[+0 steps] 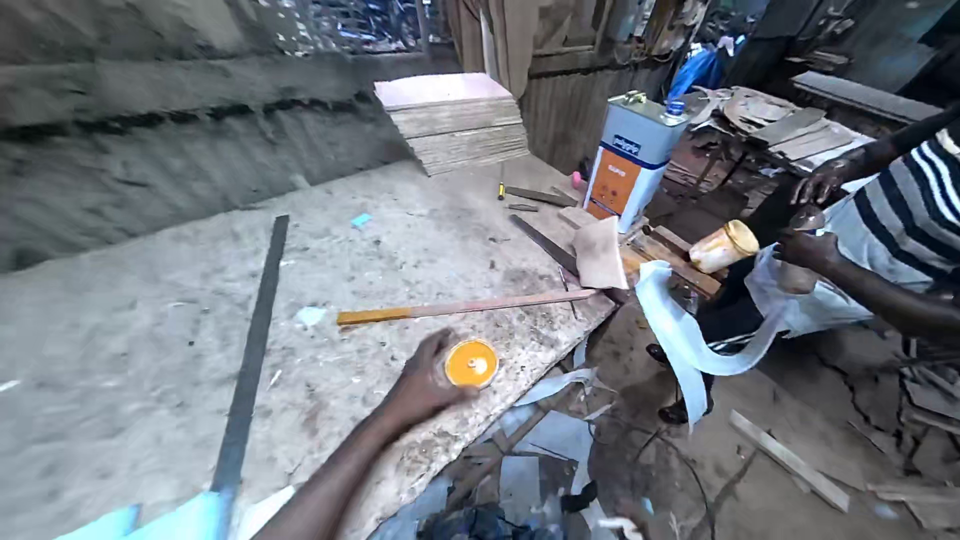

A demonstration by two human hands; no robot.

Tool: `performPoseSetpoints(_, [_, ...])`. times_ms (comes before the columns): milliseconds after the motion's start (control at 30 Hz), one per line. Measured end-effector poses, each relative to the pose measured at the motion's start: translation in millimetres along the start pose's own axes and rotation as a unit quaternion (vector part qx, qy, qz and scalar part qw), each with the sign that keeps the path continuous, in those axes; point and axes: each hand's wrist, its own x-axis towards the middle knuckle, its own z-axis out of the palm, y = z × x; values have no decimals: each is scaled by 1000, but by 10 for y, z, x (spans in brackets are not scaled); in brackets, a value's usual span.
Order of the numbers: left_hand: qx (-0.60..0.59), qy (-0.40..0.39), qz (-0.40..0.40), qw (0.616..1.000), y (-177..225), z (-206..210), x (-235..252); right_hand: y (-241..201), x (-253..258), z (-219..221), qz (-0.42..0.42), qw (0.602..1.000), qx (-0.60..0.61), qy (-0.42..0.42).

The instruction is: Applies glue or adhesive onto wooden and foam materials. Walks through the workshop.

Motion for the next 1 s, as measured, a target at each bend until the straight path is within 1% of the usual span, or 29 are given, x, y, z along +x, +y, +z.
performPoseSetpoints(67, [78,-13,-24,997,-276,114,-157,-281,520,235,-70,996,-34,-45])
performPoseSetpoints(133, [109,1,-34,993,-313,216,-132,-579,1052,542,-143,982,-98,-75])
performPoseSetpoints(200, [113,24,-6,993,-293,299,-29,-801,1583,858,-218,957,-167,-97])
performPoseSetpoints(233, [113,34,7,993,-308,339,23,-892,1816,1016,-236,945,-194,-113])
performPoseSetpoints(300, [105,54,36,992,-348,376,94,-1033,2182,1345,-282,926,-211,-137])
performPoseSetpoints(367, [109,69,51,990,-365,388,121,-1152,2424,1633,-334,897,-219,-191])
performPoseSetpoints(433, [130,70,45,988,-357,392,115,-1193,2564,1881,-380,859,-238,-246])
performPoseSetpoints(500, [139,80,47,986,-368,401,111,-1154,2676,2053,-409,823,-256,-298])
performPoseSetpoints(567, [137,91,49,985,-388,430,109,-1105,2769,2124,-409,790,-279,-361])
performPoseSetpoints(633, [132,94,43,986,-386,423,114,-1110,2826,2130,-421,752,-304,-407])
performPoseSetpoints(733, [137,98,47,985,-390,422,119,-1145,2920,2098,-497,668,-352,-429])
performPoseSetpoints(800, [144,104,54,983,-413,443,121,-1219,2977,2098,-529,610,-381,-451])
performPoseSetpoints(833, [150,103,55,982,-422,440,127,-1244,3003,2116,-538,589,-393,-458])
performPoseSetpoints(867, [148,102,60,982,-426,434,128,-1253,3019,2132,-542,577,-401,-461])
performPoseSetpoints(933, [143,101,67,982,-446,435,135,-1234,3045,2150,-539,568,-421,-458])
performPoseSetpoints(1000, [146,103,79,981,-472,453,136,-1214,3041,2136,-516,573,-456,-445])
